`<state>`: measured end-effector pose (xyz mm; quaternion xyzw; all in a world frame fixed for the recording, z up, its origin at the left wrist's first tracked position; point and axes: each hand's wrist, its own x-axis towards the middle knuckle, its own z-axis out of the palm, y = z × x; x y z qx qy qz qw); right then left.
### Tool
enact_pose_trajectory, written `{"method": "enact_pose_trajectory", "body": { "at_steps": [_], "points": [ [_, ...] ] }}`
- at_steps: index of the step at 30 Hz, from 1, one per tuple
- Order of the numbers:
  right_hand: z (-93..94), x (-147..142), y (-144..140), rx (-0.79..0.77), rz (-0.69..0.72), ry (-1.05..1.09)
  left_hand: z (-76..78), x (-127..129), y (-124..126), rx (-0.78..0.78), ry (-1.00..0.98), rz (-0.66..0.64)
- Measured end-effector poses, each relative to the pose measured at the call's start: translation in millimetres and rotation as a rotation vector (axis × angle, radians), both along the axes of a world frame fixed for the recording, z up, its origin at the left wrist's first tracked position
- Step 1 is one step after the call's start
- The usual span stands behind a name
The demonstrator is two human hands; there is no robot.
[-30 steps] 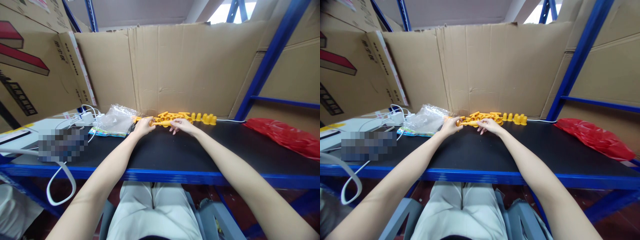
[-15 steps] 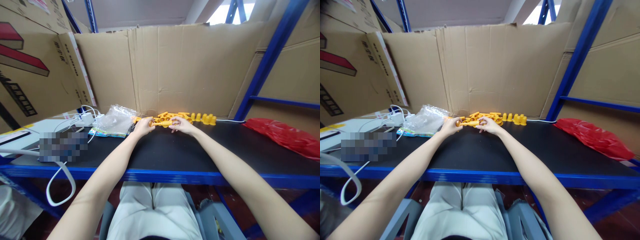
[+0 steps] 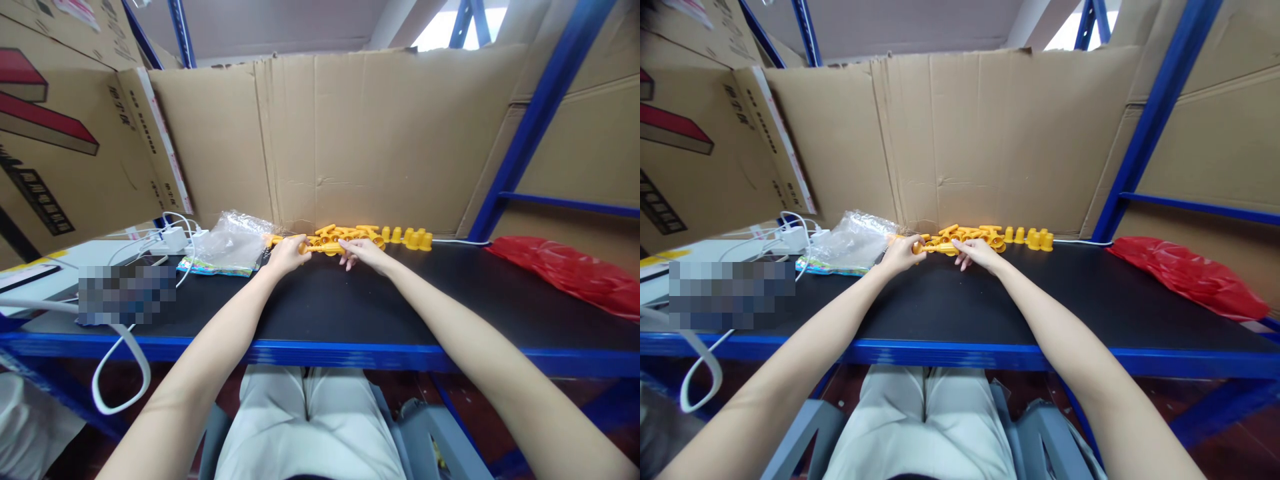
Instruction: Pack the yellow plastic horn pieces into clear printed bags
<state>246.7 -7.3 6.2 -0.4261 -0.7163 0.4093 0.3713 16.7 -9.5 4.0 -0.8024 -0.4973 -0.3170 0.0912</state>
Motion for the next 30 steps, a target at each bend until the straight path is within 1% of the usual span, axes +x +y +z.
{"method": "enact_pose_trajectory", "body": {
  "at_steps": [5, 10, 13, 20, 30],
  "points": [
    [2.5, 2.1, -2.2, -0.075, -0.003, -0.054, -1.6, -1.7, 2.6, -0.002, 0.003, 0.010],
    [-0.4, 8.2, 2.4, -0.021, 0.006, -0.004, -2.4, -4.5, 4.5, 0.005, -0.001, 0.026],
    [-1.6, 9.1, 3.8, -0.023, 0.015, 0.002, -2.2, -4.7, 4.3, -0.002, 0.003, 0.028],
    [-0.4, 7.1, 0.5, -0.050, 0.034, 0.019, -2.2, -4.1, 3.8, 0.003, 0.001, 0.022],
    [-2.3, -0.2, -0.6, 0.007, 0.031, 0.001, -4.5, -4.5, 6.2, -0.012, -0.003, 0.015]
  ]
}}
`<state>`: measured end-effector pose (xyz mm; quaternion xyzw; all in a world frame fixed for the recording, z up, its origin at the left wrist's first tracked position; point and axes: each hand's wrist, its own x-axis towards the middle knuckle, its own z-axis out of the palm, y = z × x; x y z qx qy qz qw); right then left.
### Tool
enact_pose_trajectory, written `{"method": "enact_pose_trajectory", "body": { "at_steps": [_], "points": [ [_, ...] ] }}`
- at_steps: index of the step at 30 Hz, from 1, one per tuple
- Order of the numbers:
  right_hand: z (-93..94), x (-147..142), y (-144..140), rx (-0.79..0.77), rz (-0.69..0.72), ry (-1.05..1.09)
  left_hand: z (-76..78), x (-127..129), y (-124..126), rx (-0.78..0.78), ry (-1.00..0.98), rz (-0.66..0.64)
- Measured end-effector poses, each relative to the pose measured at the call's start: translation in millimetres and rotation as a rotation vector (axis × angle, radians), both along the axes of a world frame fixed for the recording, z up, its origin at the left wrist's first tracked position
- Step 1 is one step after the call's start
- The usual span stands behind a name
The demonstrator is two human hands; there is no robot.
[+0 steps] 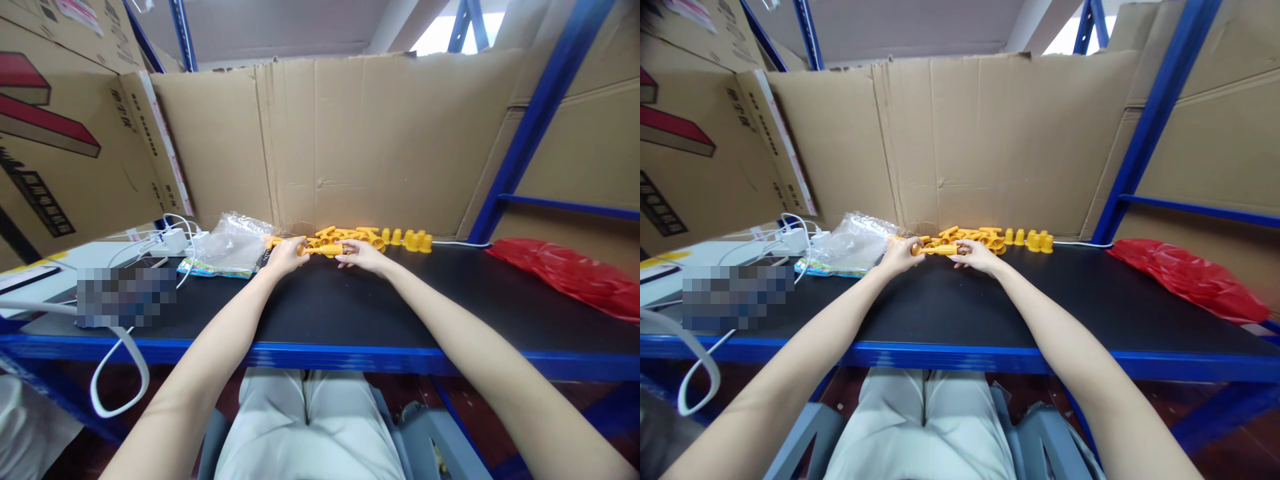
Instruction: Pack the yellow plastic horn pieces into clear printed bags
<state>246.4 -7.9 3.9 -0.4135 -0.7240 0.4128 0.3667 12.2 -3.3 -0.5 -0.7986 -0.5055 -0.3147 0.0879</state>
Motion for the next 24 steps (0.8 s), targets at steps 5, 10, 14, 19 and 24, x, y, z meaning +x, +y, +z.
{"method": "enact_pose_trajectory", "body": {
  "at_steps": [5, 10, 14, 19, 24],
  "points": [
    [0.8, 0.1, -1.9, -0.008, -0.012, -0.001, -0.9, -0.6, 1.4, -0.004, -0.002, 0.009],
    [2.2, -0.4, -3.8, -0.018, -0.013, -0.010, -0.4, -0.6, 1.0, 0.001, -0.001, 0.002],
    [3.5, -0.2, -4.8, -0.028, -0.014, -0.014, 0.4, -0.2, 0.2, -0.012, 0.007, 0.012],
    [2.7, -0.2, -4.2, -0.039, -0.017, 0.023, 0.5, -0.2, 0.5, -0.012, 0.001, 0.009],
    [2.3, -1.4, -1.7, -0.073, -0.014, 0.205, 2.4, 1.0, -4.2, -0.013, -0.028, -0.023]
  ]
}}
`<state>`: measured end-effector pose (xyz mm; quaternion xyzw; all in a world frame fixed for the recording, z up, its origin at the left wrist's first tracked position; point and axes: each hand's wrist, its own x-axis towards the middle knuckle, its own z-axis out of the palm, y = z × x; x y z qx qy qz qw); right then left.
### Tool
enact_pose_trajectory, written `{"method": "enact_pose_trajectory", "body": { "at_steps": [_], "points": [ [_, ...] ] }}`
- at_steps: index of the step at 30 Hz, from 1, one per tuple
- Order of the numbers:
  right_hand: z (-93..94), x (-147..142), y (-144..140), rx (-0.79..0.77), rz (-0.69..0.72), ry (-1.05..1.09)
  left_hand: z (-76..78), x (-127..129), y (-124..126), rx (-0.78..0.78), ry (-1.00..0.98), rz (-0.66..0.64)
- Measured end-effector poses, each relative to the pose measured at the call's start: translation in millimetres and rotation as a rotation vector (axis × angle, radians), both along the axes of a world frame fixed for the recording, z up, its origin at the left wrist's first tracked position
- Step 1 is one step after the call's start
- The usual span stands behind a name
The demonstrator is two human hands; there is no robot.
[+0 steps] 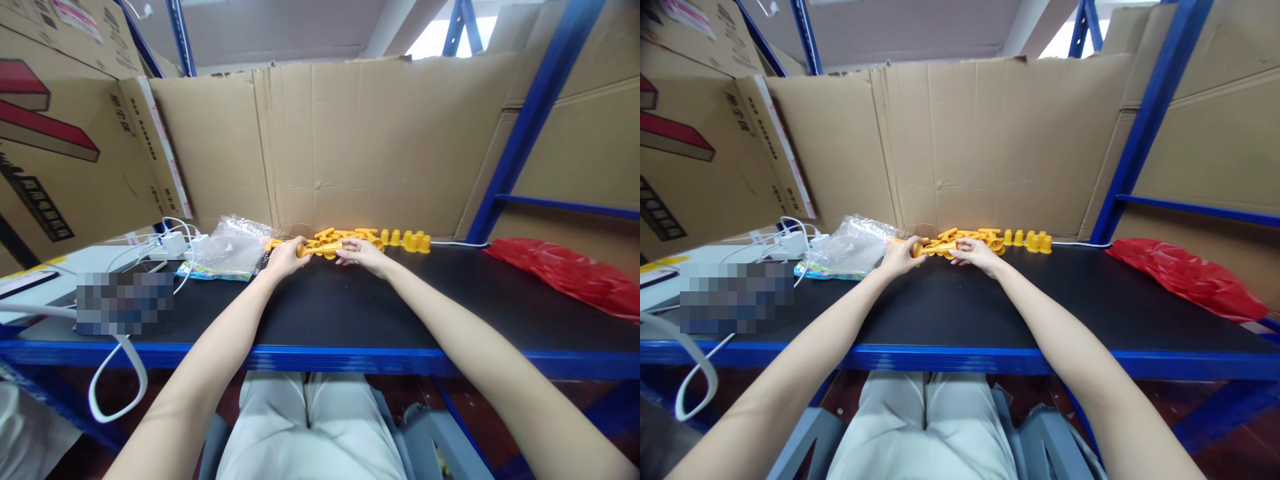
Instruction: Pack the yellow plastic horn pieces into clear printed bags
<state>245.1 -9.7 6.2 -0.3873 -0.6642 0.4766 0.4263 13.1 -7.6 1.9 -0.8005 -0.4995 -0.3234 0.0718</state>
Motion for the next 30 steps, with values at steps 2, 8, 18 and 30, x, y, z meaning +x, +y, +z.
{"method": "enact_pose_trajectory", "body": {
  "at_steps": [2, 8, 18, 30],
  "points": [
    [4.9, 2, 1, -0.007, -0.035, 0.079, 1.5, 1, -3, -0.004, -0.052, -0.021],
    [34.3, 12, 14, 0.173, -0.295, 0.236, 3.3, -1, -3, 0.022, -0.162, 0.045],
    [30.9, -38, 40, 0.808, -0.561, -0.670, -3.4, -14, 13, -0.052, -0.094, 0.293],
    [9.6, -102, 45, 0.990, -0.390, -1.506, -20.3, -26, 32, -0.155, 0.052, 0.181]
  ]
}}
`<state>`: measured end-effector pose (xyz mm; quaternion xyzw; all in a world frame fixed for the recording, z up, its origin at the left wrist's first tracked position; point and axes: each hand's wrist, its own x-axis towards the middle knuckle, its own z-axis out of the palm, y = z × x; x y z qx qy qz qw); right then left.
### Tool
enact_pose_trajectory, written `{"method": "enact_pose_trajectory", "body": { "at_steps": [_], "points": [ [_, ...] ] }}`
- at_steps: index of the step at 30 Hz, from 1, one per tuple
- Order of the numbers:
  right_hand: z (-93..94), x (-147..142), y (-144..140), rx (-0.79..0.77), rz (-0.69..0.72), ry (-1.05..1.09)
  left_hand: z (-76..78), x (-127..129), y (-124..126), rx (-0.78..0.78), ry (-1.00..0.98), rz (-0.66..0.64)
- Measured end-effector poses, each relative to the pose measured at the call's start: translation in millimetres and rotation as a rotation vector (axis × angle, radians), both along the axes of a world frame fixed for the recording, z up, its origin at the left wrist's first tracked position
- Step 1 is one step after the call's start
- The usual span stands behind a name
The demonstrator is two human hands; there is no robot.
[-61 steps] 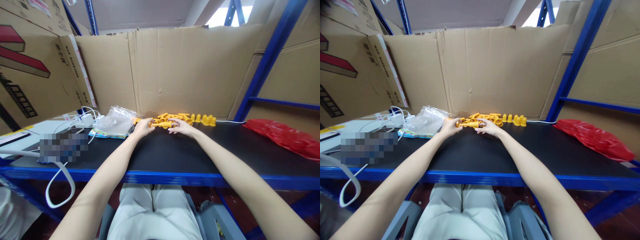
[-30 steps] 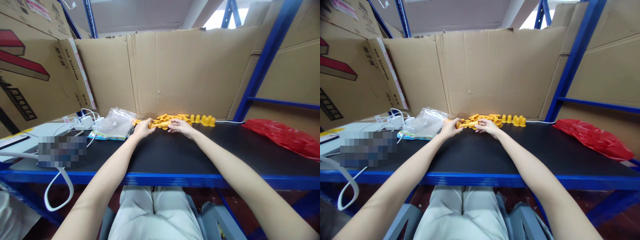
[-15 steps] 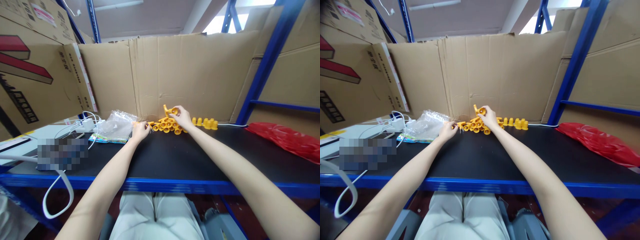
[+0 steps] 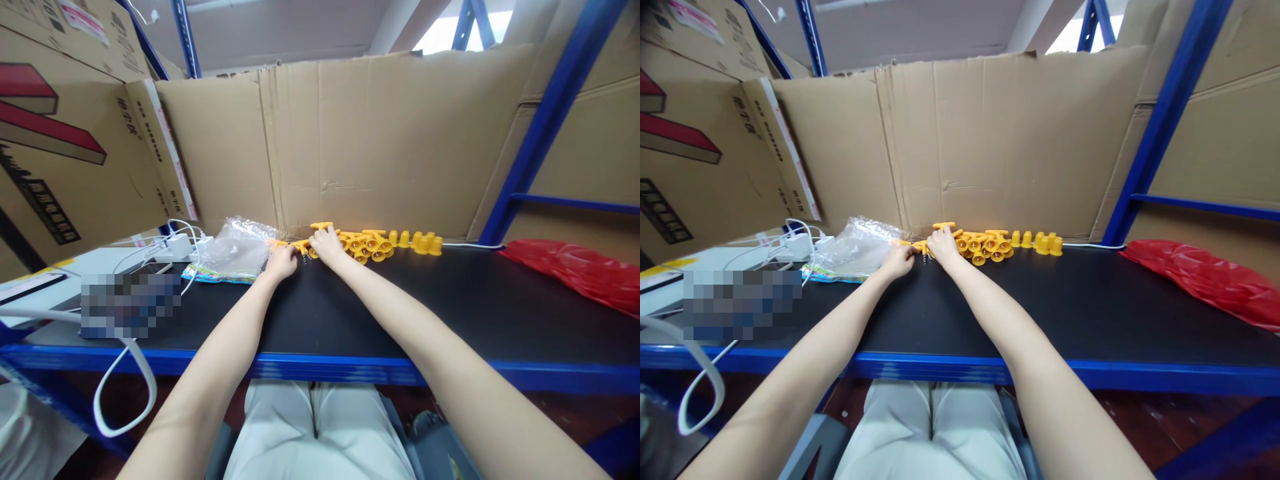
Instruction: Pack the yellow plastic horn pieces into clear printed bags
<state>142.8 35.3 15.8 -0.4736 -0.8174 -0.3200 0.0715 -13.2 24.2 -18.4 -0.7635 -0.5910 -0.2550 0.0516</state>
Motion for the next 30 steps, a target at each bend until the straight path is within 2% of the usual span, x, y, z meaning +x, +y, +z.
{"method": "enact_pose_trajectory", "body": {
  "at_steps": [5, 9, 12, 16, 20, 22, 25, 30],
  "points": [
    [-2.0, -8, -2, -0.111, -0.161, 0.036, -9.6, 7, -2, -0.111, 0.147, -0.087],
    [2.0, -5, -5, -0.233, -0.221, 0.110, -9.4, 11, -3, -0.146, 0.199, -0.081],
    [15.9, 6, -12, -0.312, -0.187, 0.148, -6.9, 13, -2, -0.110, 0.192, -0.040],
    [46.7, 43, -16, -0.217, -0.038, 0.285, -4.9, 16, -2, -0.111, 0.147, 0.005],
    [64.5, 104, -2, -0.011, -0.132, 0.550, -4.4, 17, -4, -0.114, 0.114, 0.018],
    [60.4, 138, 8, 0.050, -0.237, 0.668, -4.1, 18, -5, -0.113, 0.111, 0.024],
    [40.3, 185, 20, 0.068, -0.405, 0.754, -2.9, 17, -6, -0.124, 0.122, 0.028],
    [0.5, 230, 25, -0.059, -0.631, 0.718, -1.9, 17, -5, -0.151, 0.134, 0.039]
  ]
}}
